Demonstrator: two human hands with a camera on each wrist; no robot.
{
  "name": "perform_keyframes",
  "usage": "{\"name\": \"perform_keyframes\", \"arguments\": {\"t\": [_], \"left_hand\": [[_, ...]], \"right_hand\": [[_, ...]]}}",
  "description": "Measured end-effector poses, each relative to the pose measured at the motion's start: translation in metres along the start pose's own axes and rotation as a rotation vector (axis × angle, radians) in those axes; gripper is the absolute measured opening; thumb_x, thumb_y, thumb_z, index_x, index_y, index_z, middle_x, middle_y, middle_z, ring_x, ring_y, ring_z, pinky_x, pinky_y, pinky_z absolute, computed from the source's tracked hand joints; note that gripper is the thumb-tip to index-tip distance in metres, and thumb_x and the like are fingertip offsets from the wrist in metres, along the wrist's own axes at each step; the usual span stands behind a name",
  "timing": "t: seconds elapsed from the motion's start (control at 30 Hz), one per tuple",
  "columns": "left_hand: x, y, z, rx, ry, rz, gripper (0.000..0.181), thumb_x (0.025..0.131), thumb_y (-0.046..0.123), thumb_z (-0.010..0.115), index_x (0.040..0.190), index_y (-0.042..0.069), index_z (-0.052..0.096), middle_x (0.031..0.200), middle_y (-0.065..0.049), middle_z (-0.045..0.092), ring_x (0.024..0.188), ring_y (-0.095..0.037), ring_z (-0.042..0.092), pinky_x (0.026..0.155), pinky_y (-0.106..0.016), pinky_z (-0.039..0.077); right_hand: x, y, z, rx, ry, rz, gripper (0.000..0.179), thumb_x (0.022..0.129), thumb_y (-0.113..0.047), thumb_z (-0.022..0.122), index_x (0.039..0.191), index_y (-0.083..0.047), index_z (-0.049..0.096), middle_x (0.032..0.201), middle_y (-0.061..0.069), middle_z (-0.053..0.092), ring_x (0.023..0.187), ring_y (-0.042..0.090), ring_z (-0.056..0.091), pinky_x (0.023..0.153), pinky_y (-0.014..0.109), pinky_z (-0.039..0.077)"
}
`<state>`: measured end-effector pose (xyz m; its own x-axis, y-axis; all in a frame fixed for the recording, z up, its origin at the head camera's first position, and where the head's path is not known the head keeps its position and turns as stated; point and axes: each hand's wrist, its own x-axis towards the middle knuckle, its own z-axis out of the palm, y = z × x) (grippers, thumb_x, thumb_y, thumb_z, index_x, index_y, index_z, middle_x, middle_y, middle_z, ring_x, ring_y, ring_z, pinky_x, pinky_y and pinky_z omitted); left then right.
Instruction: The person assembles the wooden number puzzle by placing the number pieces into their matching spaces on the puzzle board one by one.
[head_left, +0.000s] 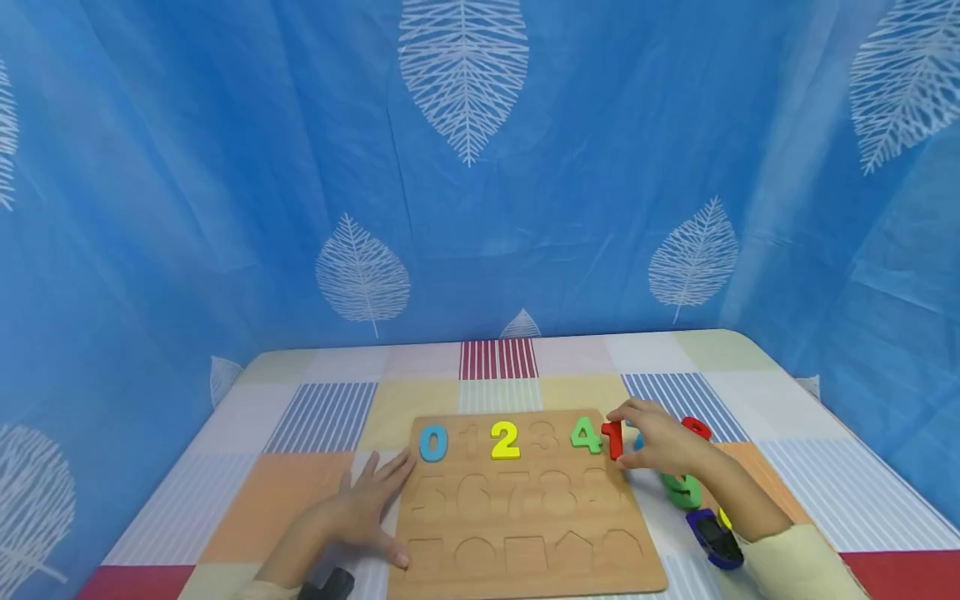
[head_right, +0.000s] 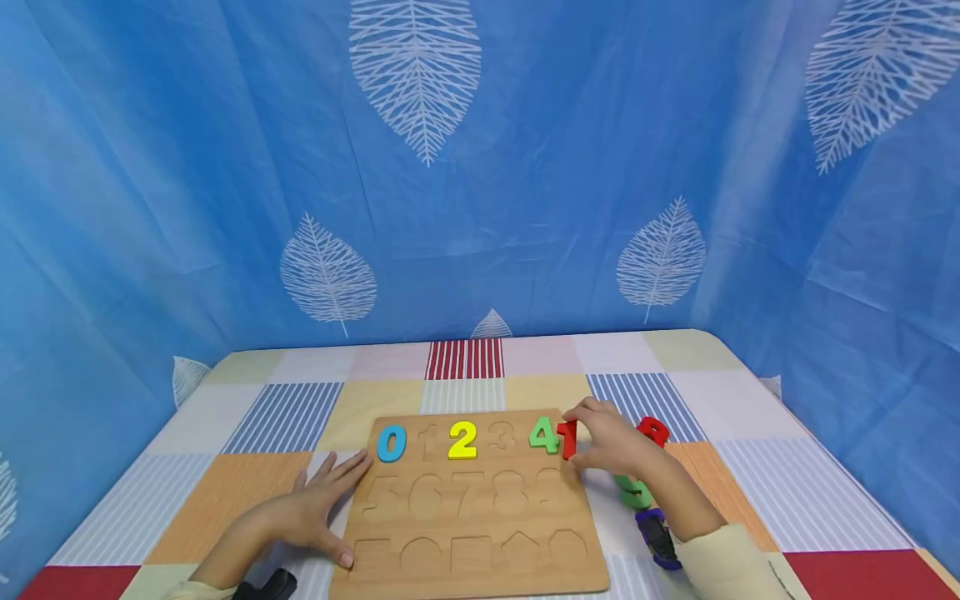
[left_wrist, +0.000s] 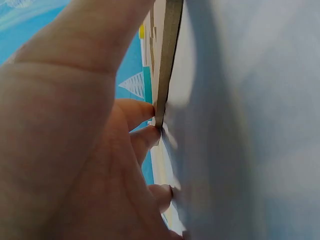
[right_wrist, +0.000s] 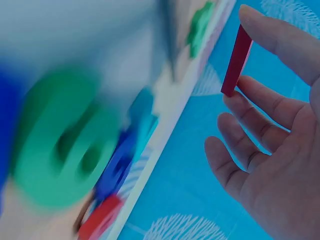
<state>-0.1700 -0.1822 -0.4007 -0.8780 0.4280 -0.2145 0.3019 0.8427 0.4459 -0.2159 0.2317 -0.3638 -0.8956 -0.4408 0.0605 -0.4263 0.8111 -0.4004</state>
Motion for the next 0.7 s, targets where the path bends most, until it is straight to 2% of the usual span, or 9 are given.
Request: {"name": "perform_keyframes", "arguments": {"t": [0.23, 0.47, 0.7], "left_hand": [[-0.003, 0.001, -0.001, -0.016, -0.001, 0.02, 0.121, 0.051, 0.054, 0.079, 0.146, 0.01, 0.018, 0.153, -0.013, 0.012, 0.134, -0.053, 0.001, 0.095, -0.075, -0.002], [-0.002, -0.002, 0.003, -0.014, -0.002, 0.022, 0.122, 0.05, 0.055, 0.078, 0.146, 0.011, 0.016, 0.153, -0.012, 0.011, 0.134, -0.053, 0.0, 0.094, -0.075, -0.003], [-0.002, -0.003, 0.003, -0.018, 0.0, 0.03, 0.122, 0.05, 0.054, 0.079, 0.146, 0.01, 0.017, 0.153, -0.013, 0.011, 0.134, -0.053, 0.0, 0.093, -0.076, -0.003]], "right_hand": [[0.029, -0.029, 0.017, 0.052, 0.021, -0.054, 0.052, 0.069, -0.015, 0.077, 0.115, 0.0, 0.056, 0.113, 0.009, 0.055, 0.105, 0.031, 0.045, 0.084, 0.047, 0.047], [0.056, -0.06, 0.037, 0.103, 0.025, -0.039, 0.052, 0.069, -0.013, 0.077, 0.117, -0.002, 0.057, 0.114, 0.007, 0.055, 0.107, 0.027, 0.045, 0.088, 0.047, 0.046], [0.08, -0.089, 0.052, 0.09, -0.01, -0.091, 0.053, 0.07, -0.016, 0.077, 0.117, -0.002, 0.058, 0.112, 0.007, 0.056, 0.101, 0.023, 0.045, 0.085, 0.04, 0.047]]}}
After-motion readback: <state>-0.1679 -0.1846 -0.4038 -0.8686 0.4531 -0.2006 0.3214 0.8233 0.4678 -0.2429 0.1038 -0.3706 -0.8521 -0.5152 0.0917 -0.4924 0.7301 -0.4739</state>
